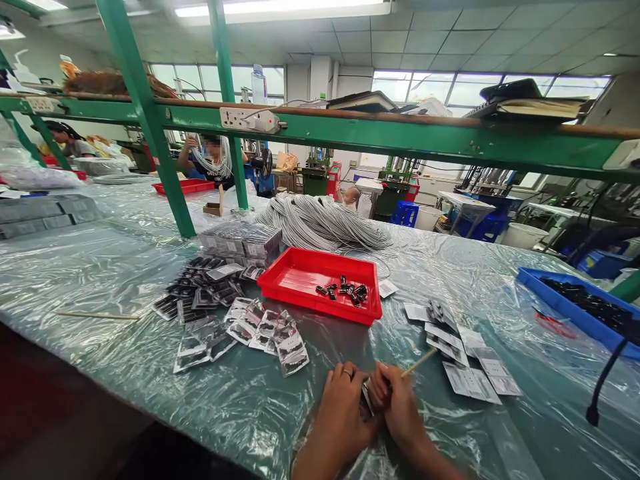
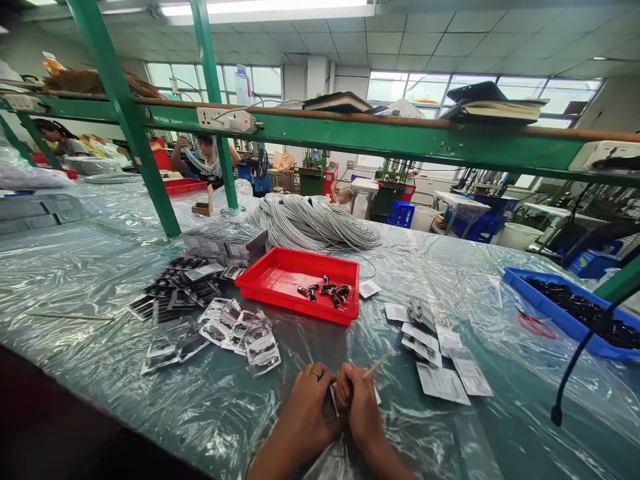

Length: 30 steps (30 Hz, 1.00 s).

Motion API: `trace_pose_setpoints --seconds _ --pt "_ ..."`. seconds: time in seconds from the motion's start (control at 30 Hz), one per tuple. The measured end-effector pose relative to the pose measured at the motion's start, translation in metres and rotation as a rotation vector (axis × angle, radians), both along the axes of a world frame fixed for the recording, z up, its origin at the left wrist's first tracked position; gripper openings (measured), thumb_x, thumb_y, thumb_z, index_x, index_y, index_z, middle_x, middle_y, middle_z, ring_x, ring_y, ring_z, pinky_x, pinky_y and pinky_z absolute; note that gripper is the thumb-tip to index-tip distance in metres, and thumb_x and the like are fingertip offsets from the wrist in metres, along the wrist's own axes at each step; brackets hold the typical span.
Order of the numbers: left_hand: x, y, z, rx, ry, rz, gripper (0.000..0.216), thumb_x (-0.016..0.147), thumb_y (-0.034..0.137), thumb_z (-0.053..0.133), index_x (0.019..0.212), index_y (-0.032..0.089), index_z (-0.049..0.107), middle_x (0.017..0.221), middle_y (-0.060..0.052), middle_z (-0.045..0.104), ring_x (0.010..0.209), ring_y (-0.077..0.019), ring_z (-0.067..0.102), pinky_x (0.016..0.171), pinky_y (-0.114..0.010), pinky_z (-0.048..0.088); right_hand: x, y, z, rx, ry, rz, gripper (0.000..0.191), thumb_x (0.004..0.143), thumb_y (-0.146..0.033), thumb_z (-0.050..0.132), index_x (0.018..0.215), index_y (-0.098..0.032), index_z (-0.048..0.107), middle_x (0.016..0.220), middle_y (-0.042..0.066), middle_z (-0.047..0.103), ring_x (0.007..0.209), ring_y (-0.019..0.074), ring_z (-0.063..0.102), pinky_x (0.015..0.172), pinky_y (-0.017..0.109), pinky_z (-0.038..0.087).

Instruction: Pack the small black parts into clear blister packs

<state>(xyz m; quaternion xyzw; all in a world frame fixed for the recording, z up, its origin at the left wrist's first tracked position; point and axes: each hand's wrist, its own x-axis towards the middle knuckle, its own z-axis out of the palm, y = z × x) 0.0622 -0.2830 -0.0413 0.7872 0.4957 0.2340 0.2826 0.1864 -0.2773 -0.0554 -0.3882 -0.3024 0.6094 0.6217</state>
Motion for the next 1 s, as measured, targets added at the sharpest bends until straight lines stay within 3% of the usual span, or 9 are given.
trace_pose_setpoints --seconds 0.13,0.3,0.47,0.67,0.83,1.0 --pt "0.000 -0.001 0.003 -0.001 0.022 -0.008 0.048 0.074 0.038 0.062 0.119 0.020 0.060 0.118 -0.011 0.058 0.113 -0.0304 0.049 0.103 -0.046 0.034 0.011 -0.009 0.006 -0.060 0.055 0.018 0.045 0.073 -0.044 0.067 0.046 -0.022 0.037 0.042 -0.011 0.022 0.039 0.0058 0.013 0.039 0.025 0.012" --pt "0.010 0.000 0.010 -0.026 0.115 -0.008 0.061 0.071 0.049 0.066 0.123 0.017 0.058 0.129 -0.016 0.055 0.127 -0.0367 0.042 0.110 -0.053 0.026 0.029 0.020 0.023 0.028 0.120 0.025 0.043 0.073 -0.041 0.067 0.047 -0.022 0.038 0.042 -0.011 0.022 0.039 0.0059 0.011 0.040 0.025 0.013" --pt "0.023 0.005 0.004 -0.010 0.106 0.040 0.054 0.070 0.047 0.067 0.116 0.019 0.061 0.130 -0.013 0.056 0.127 -0.0351 0.043 0.109 -0.051 0.029 0.029 0.037 0.014 0.084 0.086 0.020 0.044 0.073 -0.042 0.066 0.046 -0.022 0.038 0.041 -0.010 0.023 0.039 0.0060 0.012 0.039 0.025 0.013" --pt "0.023 0.005 -0.002 0.034 0.111 0.027 0.048 0.070 0.043 0.069 0.112 0.020 0.063 0.124 -0.012 0.058 0.118 -0.0333 0.048 0.102 -0.047 0.035 0.022 0.033 0.008 0.120 0.072 -0.016 0.044 0.074 -0.042 0.064 0.047 -0.022 0.036 0.041 -0.010 0.025 0.038 0.0062 0.016 0.039 0.024 0.018" --pt "0.023 0.004 -0.003 0.056 0.126 0.039 0.046 0.074 0.046 0.065 0.112 0.020 0.063 0.123 -0.013 0.059 0.117 -0.0344 0.049 0.104 -0.049 0.033 0.025 0.016 0.001 0.025 -0.051 -0.010 0.044 0.079 -0.043 0.060 0.049 -0.023 0.035 0.042 -0.011 0.023 0.037 0.0055 0.013 0.037 0.023 0.010" --pt "0.023 0.002 0.005 0.032 0.169 0.031 0.045 0.077 0.045 0.061 0.114 0.020 0.063 0.126 -0.014 0.059 0.117 -0.0360 0.051 0.100 -0.051 0.037 0.034 0.000 0.005 -0.064 -0.043 0.050 0.045 0.077 -0.043 0.062 0.048 -0.022 0.035 0.042 -0.011 0.022 0.038 0.0047 0.012 0.038 0.022 0.011"
